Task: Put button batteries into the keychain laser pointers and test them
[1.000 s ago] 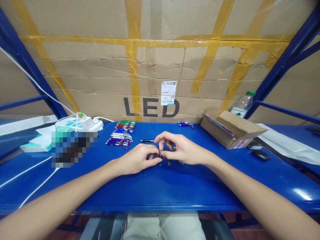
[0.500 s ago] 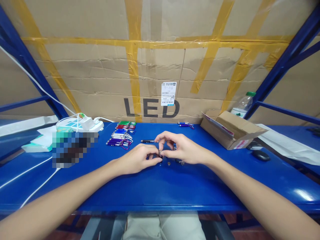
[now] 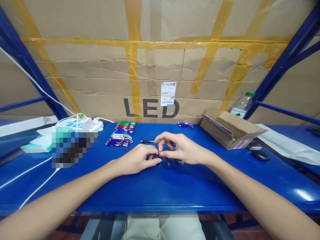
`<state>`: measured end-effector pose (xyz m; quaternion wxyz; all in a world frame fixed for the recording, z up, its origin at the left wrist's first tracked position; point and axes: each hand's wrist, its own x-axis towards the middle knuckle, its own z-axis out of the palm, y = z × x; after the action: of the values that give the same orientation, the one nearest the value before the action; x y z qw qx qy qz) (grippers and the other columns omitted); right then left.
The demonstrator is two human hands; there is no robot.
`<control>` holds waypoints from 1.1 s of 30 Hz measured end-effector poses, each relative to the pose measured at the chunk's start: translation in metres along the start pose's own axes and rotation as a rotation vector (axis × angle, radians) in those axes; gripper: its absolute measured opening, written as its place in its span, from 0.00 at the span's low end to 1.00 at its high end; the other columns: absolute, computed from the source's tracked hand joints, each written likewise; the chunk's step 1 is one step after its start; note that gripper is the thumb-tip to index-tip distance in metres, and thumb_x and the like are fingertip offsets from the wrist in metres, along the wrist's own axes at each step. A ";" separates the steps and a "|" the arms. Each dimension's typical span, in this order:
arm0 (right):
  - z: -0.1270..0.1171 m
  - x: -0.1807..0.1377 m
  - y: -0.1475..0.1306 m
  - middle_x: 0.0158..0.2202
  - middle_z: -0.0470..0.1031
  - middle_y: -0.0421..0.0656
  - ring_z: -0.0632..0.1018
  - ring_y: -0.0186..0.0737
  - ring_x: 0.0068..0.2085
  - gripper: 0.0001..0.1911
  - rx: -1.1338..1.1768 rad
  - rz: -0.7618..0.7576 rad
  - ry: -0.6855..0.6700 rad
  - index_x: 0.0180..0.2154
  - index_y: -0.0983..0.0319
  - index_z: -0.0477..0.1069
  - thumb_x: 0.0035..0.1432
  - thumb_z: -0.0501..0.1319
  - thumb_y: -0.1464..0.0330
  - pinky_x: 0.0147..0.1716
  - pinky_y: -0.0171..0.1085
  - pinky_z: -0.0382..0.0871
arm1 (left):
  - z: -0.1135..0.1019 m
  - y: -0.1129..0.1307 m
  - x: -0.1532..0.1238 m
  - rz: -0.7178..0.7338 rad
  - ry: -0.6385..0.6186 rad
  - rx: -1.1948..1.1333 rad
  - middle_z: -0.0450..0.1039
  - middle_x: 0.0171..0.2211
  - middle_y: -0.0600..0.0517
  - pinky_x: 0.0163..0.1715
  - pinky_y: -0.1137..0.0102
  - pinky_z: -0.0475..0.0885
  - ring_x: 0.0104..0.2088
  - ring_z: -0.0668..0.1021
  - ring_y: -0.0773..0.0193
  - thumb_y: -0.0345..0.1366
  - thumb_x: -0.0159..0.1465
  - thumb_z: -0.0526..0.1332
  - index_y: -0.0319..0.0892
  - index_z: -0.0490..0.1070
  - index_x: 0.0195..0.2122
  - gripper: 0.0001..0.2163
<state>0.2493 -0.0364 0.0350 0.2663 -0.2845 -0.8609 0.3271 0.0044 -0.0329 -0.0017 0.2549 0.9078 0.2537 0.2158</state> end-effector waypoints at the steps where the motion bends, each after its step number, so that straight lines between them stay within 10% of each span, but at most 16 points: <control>1: 0.000 0.000 0.000 0.41 0.82 0.40 0.79 0.37 0.37 0.18 -0.001 -0.003 -0.001 0.56 0.60 0.73 0.67 0.68 0.68 0.39 0.36 0.71 | 0.000 0.000 0.000 0.000 0.000 0.000 0.77 0.36 0.53 0.38 0.71 0.68 0.35 0.77 0.64 0.39 0.76 0.61 0.42 0.76 0.39 0.09; 33: 0.000 0.000 0.000 0.41 0.82 0.40 0.79 0.38 0.38 0.18 -0.029 -0.002 -0.001 0.57 0.59 0.73 0.66 0.68 0.67 0.37 0.36 0.70 | 0.000 0.000 0.000 0.028 0.001 0.006 0.79 0.38 0.51 0.41 0.70 0.70 0.36 0.78 0.63 0.41 0.77 0.60 0.42 0.78 0.42 0.11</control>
<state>0.2492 -0.0358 0.0349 0.2619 -0.2872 -0.8660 0.3146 0.0043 -0.0333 -0.0015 0.2491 0.9118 0.2418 0.2192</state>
